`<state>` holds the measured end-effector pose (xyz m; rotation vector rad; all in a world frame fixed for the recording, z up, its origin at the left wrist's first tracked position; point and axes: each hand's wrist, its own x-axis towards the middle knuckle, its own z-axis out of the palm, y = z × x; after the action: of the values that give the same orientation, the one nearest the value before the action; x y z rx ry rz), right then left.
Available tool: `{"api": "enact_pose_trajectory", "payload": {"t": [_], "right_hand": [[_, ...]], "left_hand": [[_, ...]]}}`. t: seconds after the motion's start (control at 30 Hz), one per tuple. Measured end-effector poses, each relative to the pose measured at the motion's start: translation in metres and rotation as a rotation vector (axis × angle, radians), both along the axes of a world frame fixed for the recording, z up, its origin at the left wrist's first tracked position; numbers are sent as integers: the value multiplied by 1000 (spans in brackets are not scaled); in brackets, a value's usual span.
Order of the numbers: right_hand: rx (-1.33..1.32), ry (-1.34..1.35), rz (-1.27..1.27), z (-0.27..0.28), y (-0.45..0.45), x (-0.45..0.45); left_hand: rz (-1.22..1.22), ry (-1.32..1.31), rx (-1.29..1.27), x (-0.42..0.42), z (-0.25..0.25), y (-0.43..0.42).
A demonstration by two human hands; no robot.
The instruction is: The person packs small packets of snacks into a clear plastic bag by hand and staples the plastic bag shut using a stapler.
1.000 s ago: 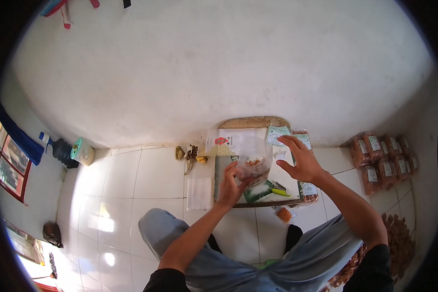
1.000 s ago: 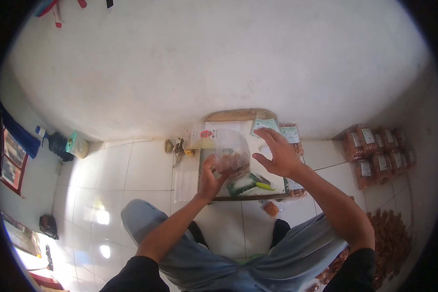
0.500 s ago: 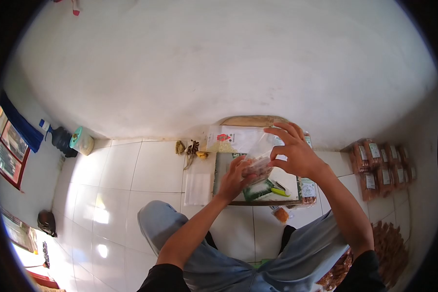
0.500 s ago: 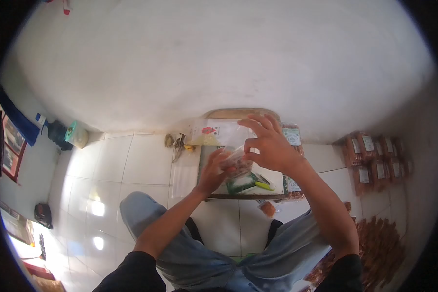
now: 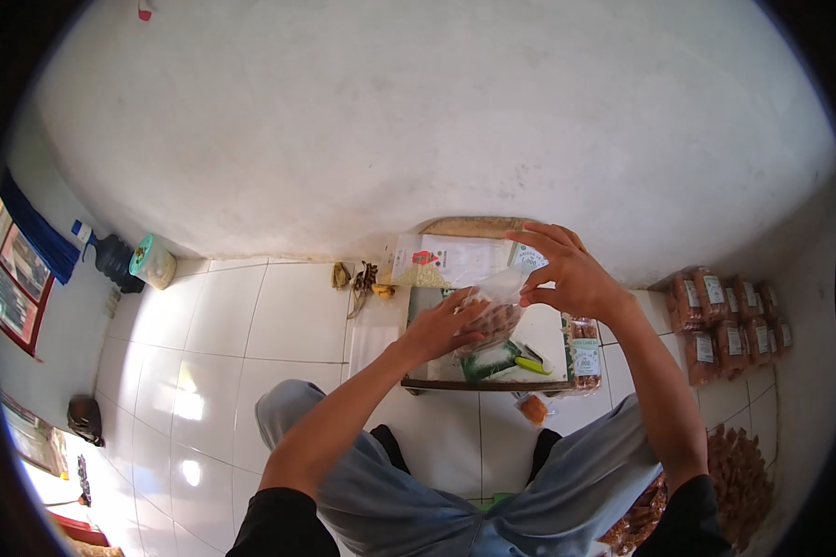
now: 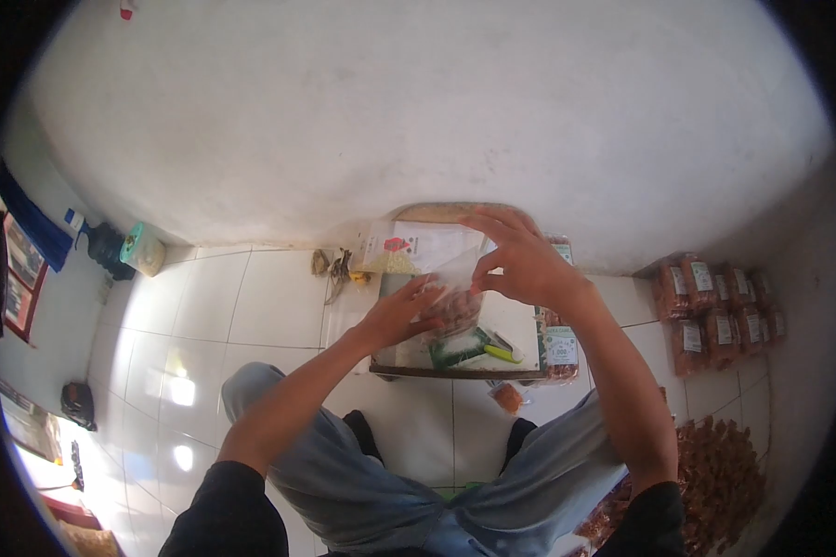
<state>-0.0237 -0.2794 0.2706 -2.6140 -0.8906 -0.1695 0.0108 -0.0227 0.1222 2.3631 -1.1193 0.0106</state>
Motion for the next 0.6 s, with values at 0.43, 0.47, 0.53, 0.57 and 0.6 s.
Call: {"api": "enact_pose_trajectory", "payload": {"t": [0.43, 0.47, 0.53, 0.57, 0.6], "right_hand": [[306, 261, -216, 0, 14, 14], [376, 363, -323, 3, 18, 16], [321, 373, -405, 13, 29, 19], [187, 476, -374, 17, 33, 23], [51, 571, -341, 20, 37, 26]], "left_hand": [[-136, 164, 63, 11, 12, 7], [-133, 167, 63, 11, 14, 7], [-226, 159, 77, 10, 15, 10], [-225, 165, 80, 9, 15, 12], [-219, 153, 108, 9, 16, 13]]}}
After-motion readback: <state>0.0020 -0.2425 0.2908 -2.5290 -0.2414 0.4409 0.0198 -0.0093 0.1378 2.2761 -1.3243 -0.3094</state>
